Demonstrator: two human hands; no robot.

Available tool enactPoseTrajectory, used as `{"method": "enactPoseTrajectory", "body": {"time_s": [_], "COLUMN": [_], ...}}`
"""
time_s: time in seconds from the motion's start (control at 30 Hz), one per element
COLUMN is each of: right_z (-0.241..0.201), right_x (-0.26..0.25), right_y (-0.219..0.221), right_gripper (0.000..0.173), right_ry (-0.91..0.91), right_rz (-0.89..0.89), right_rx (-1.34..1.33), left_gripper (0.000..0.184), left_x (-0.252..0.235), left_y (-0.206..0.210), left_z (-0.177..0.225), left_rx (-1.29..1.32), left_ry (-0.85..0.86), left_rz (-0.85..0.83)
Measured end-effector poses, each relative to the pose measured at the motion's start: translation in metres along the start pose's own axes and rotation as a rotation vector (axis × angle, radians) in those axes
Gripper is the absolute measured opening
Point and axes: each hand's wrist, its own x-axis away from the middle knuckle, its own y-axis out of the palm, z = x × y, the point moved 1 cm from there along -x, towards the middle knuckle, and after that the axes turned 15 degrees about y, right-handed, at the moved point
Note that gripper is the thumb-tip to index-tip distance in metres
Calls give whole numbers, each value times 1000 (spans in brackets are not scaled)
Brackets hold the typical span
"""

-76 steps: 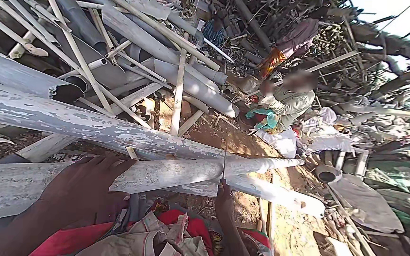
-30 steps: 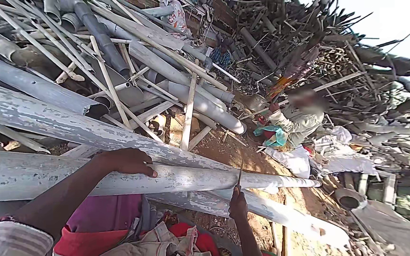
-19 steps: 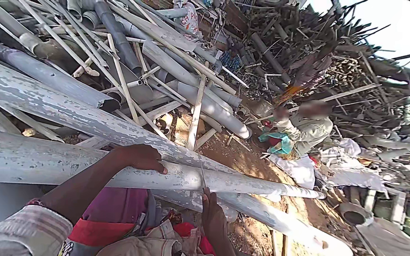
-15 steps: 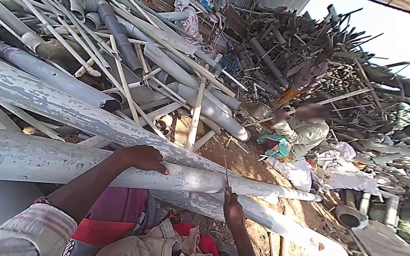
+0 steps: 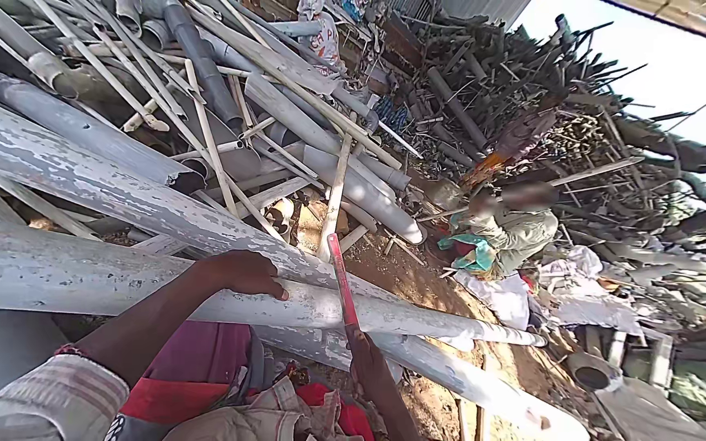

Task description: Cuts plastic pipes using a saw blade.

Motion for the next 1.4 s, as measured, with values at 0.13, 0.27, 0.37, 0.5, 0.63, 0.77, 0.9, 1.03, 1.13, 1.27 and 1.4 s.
{"method": "enactPoseTrajectory", "body": {"time_s": [0.13,0.27,0.37,0.5,0.63,0.77,0.9,1.03,1.13,1.27,1.4], "right_z": [3,27,59,40,-21,-7,44,18,-4,8,57], "right_x": [6,9,-7,9,48,26,-12,14,35,21,-25], "right_y": [0,-3,-22,0,43,19,-35,2,33,10,-52], "right_gripper": [30,24,36,31,29,32,38,35,33,33,38], "right_ry": [6,65,200,161,2,40,251,146,-9,3,296], "right_rz": [5,119,287,143,-226,-79,229,122,-22,16,287], "right_rx": [-220,-306,-469,-465,-141,-220,-371,-319,18,61,-281], "left_gripper": [68,68,68,66,68,69,70,69,70,70,74], "left_x": [3,4,7,1,0,6,6,4,4,9,16], "left_y": [-1,4,4,3,3,5,8,5,6,12,26], "left_z": [4,3,6,2,1,4,4,3,5,8,14], "left_rx": [-8,13,-6,5,-16,-62,-73,-75,-84,-96,-150], "left_ry": [-13,1,4,22,28,9,8,2,3,-20,-41], "left_rz": [13,16,18,12,-10,-7,-16,-15,-20,-16,12]}}
